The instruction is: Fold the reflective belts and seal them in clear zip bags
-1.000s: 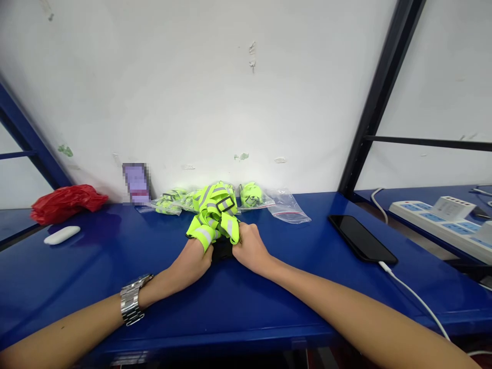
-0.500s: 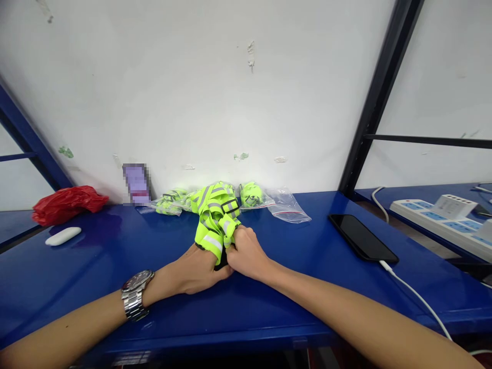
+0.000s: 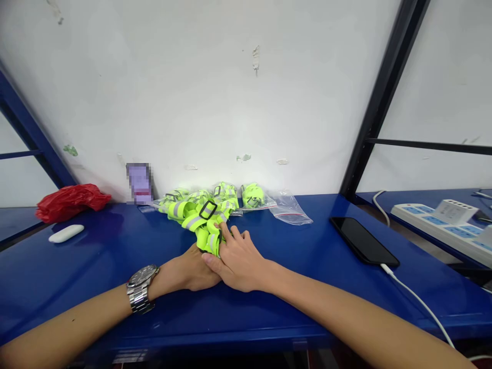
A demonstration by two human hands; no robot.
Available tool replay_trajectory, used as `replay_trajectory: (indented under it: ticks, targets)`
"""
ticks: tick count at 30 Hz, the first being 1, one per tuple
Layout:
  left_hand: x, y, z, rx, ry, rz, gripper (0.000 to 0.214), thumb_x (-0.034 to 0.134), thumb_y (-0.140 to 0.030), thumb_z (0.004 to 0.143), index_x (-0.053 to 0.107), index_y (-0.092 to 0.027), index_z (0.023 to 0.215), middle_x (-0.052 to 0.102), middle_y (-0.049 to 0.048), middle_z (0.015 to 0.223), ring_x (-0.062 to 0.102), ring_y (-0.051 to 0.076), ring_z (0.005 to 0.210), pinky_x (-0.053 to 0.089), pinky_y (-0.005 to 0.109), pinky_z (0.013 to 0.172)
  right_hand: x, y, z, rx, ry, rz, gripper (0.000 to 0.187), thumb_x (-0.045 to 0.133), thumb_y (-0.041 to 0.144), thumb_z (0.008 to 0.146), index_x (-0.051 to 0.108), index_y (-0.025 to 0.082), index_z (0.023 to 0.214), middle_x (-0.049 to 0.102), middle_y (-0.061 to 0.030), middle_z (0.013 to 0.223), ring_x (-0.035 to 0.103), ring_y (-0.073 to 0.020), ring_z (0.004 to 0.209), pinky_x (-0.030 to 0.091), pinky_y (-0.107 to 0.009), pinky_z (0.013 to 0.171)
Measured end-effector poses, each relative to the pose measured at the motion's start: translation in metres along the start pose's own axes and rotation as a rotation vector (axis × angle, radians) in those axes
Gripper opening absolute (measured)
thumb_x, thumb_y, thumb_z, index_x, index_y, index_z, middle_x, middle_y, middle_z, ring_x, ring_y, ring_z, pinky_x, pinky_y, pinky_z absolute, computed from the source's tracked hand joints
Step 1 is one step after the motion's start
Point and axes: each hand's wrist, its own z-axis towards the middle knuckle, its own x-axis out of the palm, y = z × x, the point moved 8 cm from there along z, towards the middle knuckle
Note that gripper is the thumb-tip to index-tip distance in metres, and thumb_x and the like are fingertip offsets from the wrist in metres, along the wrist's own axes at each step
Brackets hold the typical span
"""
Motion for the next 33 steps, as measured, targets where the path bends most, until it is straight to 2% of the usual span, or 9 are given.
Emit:
replay_trajectory:
  ticks: [2,5,9,15,20,23,27,30,33]
  targets:
    - [0.002,0.002,0.000,-0.024,0.020,0.026,0.032,0.042,-0.022,0.085,0.069,-0.021,0.103,0.065,0.0114,0.115,0.054,0.033,0.113,0.037,0.047,0.101,0.002,0.001,-0.001,-0.031,0.019,-0.077,0.058,0.013,0.047,0.099,0.055,0.013,0.121,0.026,-0.0210,0.150,0.043,-0.0315,0.102,0.041,-0.053,0.079]
    - [0.002,0.008,-0.002,-0.113,0.032,0.029,0.032,0.044,-0.030,0.087,0.067,-0.022,0.107,0.066,0.0095,0.113,0.056,0.030,0.109,0.041,0.042,0.098,0.003,-0.003,-0.001,-0.058,0.013,-0.103,0.051,0.018,0.042,0.099,0.059,0.013,0.113,0.029,-0.0202,0.147,0.044,-0.0318,0.103,0.041,-0.053,0.079]
    - [0.001,0.013,-0.004,-0.172,0.057,-0.001,0.038,0.044,-0.040,0.088,0.065,-0.021,0.114,0.066,0.0102,0.114,0.058,0.031,0.106,0.044,0.041,0.094,0.003,-0.010,-0.001,-0.037,0.005,-0.052,0.047,0.022,0.041,0.100,0.058,0.013,0.111,0.042,-0.0189,0.125,0.045,-0.0269,0.098,0.043,-0.049,0.081]
    - [-0.003,0.020,-0.004,-0.152,0.127,-0.211,0.032,0.051,-0.041,0.087,0.066,-0.023,0.108,0.067,0.0062,0.111,0.059,0.029,0.104,0.043,0.036,0.093,0.005,-0.013,0.001,-0.036,0.005,-0.035,0.048,0.021,0.038,0.100,0.061,0.012,0.096,0.045,-0.0138,0.102,0.043,-0.0212,0.084,0.044,-0.042,0.080]
    - [-0.019,0.026,-0.013,-0.189,0.046,-0.311,0.036,0.055,-0.044,0.085,0.063,-0.021,0.112,0.065,0.0068,0.113,0.058,0.026,0.104,0.044,0.033,0.092,0.008,-0.020,-0.001,-0.020,0.012,-0.117,0.051,0.020,0.036,0.100,0.061,0.012,0.083,0.045,-0.0139,0.098,0.043,-0.0227,0.084,0.043,-0.044,0.081]
    - [-0.023,0.030,-0.023,-0.301,0.000,-0.098,0.038,0.052,-0.049,0.085,0.066,-0.017,0.099,0.068,0.0104,0.098,0.062,0.027,0.092,0.047,0.035,0.082,0.008,-0.019,-0.003,-0.044,0.001,-0.160,0.050,0.021,0.038,0.100,0.061,0.013,0.082,0.047,-0.0142,0.099,0.043,-0.0234,0.086,0.043,-0.044,0.081]
    - [-0.021,0.032,-0.034,-0.491,0.028,0.169,0.052,0.048,-0.064,0.082,0.065,-0.016,0.070,0.066,0.0132,0.071,0.063,0.030,0.070,0.046,0.036,0.065,0.007,-0.016,-0.004,-0.062,-0.005,-0.193,0.052,0.023,0.040,0.099,0.062,0.013,0.080,0.049,-0.0150,0.100,0.044,-0.0241,0.085,0.043,-0.045,0.080]
    - [-0.024,0.028,-0.036,-0.489,-0.012,0.073,0.051,0.045,-0.064,0.084,0.066,-0.018,0.074,0.067,0.0111,0.074,0.064,0.029,0.072,0.044,0.034,0.064,0.008,-0.015,-0.004,-0.067,0.022,-0.181,0.051,0.024,0.040,0.099,0.063,0.013,0.080,0.049,-0.0148,0.099,0.045,-0.0249,0.085,0.044,-0.045,0.079]
    - [-0.035,0.037,-0.044,-0.505,-0.141,-0.120,0.043,0.042,-0.056,0.089,0.067,-0.021,0.085,0.069,0.0079,0.085,0.063,0.027,0.081,0.044,0.033,0.071,0.008,-0.015,-0.005,-0.069,0.037,-0.145,0.052,0.023,0.040,0.098,0.063,0.014,0.078,0.049,-0.0151,0.100,0.046,-0.0258,0.087,0.044,-0.047,0.080]
